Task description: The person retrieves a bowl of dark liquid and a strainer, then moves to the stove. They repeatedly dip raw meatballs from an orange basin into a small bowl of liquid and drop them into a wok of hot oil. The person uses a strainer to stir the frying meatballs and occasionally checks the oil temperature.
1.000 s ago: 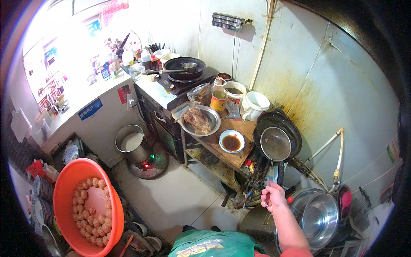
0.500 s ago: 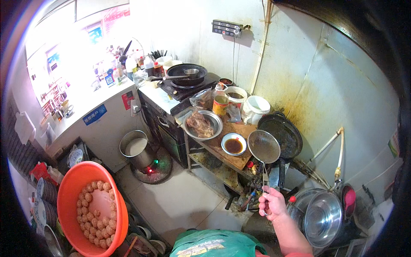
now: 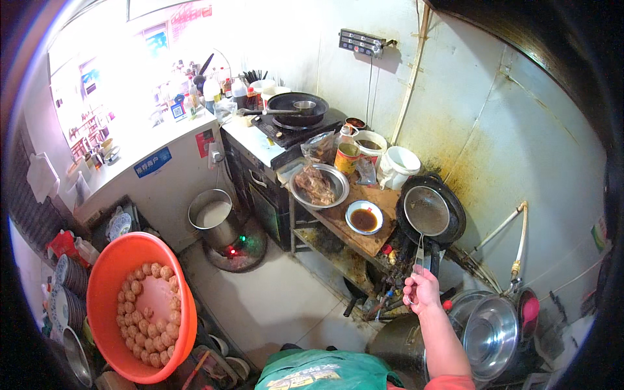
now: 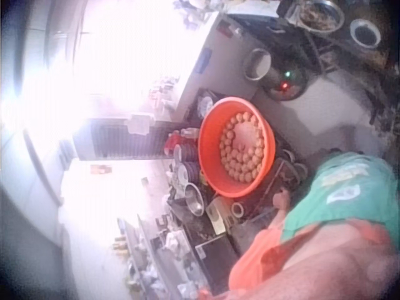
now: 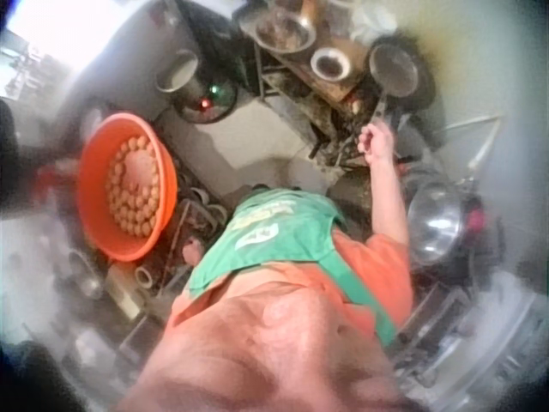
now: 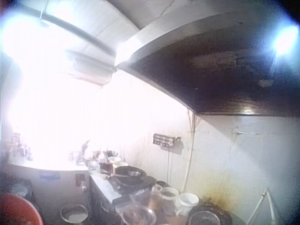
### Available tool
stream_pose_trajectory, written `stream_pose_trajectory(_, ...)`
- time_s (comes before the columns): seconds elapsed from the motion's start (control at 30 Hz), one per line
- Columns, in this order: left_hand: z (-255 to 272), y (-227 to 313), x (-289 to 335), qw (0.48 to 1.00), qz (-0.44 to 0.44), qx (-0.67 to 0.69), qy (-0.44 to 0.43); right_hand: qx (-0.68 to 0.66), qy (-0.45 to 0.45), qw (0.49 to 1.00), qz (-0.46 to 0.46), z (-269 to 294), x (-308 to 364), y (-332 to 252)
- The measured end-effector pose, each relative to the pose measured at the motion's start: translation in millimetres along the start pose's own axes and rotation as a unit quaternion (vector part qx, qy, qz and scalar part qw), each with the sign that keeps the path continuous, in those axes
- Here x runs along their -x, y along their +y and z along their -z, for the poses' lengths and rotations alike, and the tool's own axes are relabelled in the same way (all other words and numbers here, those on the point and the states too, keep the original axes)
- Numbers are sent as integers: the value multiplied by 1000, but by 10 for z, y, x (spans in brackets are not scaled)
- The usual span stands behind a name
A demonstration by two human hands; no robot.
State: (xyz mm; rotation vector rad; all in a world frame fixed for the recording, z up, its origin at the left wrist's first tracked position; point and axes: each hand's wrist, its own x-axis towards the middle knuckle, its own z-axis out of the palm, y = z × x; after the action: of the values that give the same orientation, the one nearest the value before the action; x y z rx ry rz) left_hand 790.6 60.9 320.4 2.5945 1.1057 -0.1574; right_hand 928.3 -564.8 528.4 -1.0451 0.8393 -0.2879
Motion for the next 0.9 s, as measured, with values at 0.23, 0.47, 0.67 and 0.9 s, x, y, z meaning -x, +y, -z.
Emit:
stream_pose_trajectory(0.23,181,179,114,1000,9,-7,-7,-16,18,1000,-19,-45,16,121)
stream_pose_trajectory(0.47,3,213,-22,997,33,-23,65,16,37,999,-18,-12,-53,614)
stream_pose_trajectory(0.67,40,140,-8,996,80,16,-43,233,2,963,-137,464,231,1337)
stream_pose_trajectory(0.9,142,60,41,998,42,44,-4,623,-423,647,-125,557,106,2535)
